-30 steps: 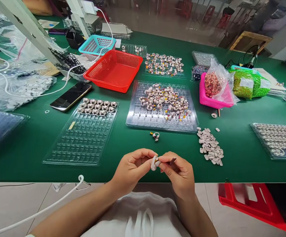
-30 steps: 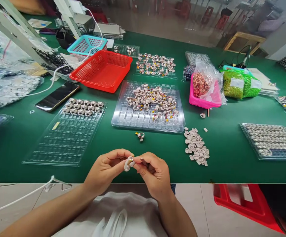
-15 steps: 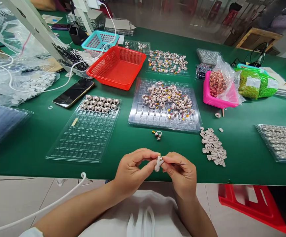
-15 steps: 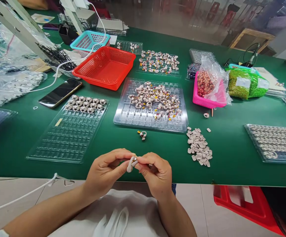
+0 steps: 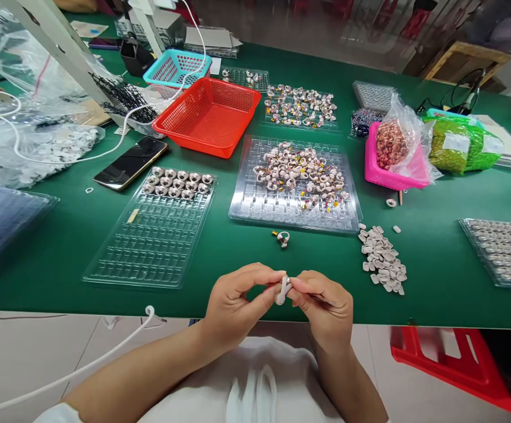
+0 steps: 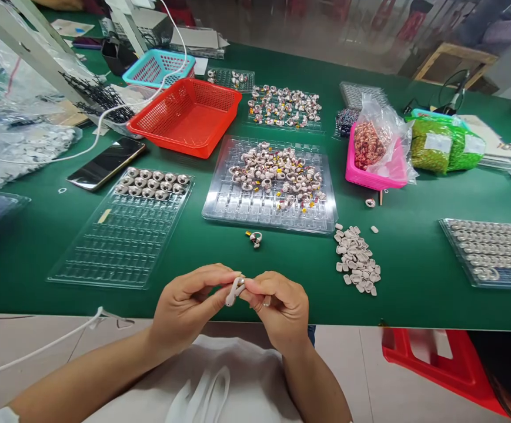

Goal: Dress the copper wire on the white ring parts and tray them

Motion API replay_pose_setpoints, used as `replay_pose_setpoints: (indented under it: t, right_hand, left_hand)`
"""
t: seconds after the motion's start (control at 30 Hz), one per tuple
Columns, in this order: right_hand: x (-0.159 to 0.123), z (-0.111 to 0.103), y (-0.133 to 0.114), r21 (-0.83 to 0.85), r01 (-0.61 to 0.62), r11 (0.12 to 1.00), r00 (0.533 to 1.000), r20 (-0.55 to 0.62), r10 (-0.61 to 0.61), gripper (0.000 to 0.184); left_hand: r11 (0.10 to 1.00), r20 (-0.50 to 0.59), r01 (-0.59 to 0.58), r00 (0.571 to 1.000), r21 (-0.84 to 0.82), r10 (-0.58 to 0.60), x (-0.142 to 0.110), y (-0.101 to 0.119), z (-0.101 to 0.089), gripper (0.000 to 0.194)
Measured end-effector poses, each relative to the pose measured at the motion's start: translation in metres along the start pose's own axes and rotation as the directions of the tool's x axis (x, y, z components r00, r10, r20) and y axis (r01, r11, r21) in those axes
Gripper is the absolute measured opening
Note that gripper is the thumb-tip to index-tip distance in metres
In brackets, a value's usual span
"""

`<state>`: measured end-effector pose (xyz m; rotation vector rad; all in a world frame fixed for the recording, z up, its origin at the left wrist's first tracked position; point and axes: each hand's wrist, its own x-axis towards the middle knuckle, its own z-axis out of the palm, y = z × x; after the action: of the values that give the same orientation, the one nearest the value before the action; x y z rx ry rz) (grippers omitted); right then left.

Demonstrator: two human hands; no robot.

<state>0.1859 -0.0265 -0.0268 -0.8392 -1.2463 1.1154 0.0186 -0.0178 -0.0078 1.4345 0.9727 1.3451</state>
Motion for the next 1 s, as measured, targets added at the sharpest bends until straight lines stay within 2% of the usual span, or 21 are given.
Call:
replay_pose_setpoints:
  t: [0.13, 0.2, 0.3, 0.37, 0.53, 0.73, 0.83, 1.0]
  right_hand:
    - [-0.001, 0.0, -0.001, 0.032, -0.059, 0.998, 0.998, -0.019, 0.06, 0.032]
    - [0.0, -0.001, -0.004, 0.064, -0.148, 0.987, 0.988, -0.028, 0.15, 0.03]
    - [0.004, -0.003, -0.009, 0.068, -0.324, 0.944, 0.946, -0.007, 0.325, 0.028]
    - [0.007, -0.005, -0.012, 0.061, -0.386, 0.921, 0.923, 0.033, 0.384, 0.024]
    - [0.012, -0.01, -0.014, 0.067, -0.417, 0.907, 0.906, 0.115, 0.408, 0.017]
    - [0.012, -0.012, -0.014, 0.063, -0.401, 0.914, 0.913, 0.114, 0.393, 0.013]
    - [0.011, -0.012, -0.014, 0.054, -0.393, 0.918, 0.914, 0.128, 0.384, 0.013]
    - [0.013, -0.013, -0.013, 0.004, -0.376, 0.927, 0.918, 0.134, 0.372, 0.011]
  left_hand:
    - [0.999, 0.035, -0.051, 0.998, 0.006, 0.051, 0.002, -0.001, -0.001, 0.032]
    - [0.997, 0.063, -0.077, 0.995, 0.022, 0.075, 0.003, -0.001, -0.002, 0.033]
    - [0.993, 0.102, -0.103, 0.99, 0.055, 0.097, 0.004, -0.001, -0.004, 0.034]
    - [0.99, 0.125, -0.121, 0.986, 0.073, 0.111, 0.003, -0.001, -0.005, 0.034]
    - [0.981, 0.187, -0.162, 0.972, 0.109, 0.14, 0.002, -0.001, -0.008, 0.038]
    - [0.968, 0.27, -0.181, 0.954, 0.174, 0.13, 0.001, 0.006, -0.01, 0.045]
    - [0.97, 0.267, -0.178, 0.955, 0.165, 0.13, 0.001, 0.007, -0.009, 0.045]
    - [0.982, 0.223, -0.109, 0.972, 0.154, 0.073, 0.003, 0.007, -0.006, 0.032]
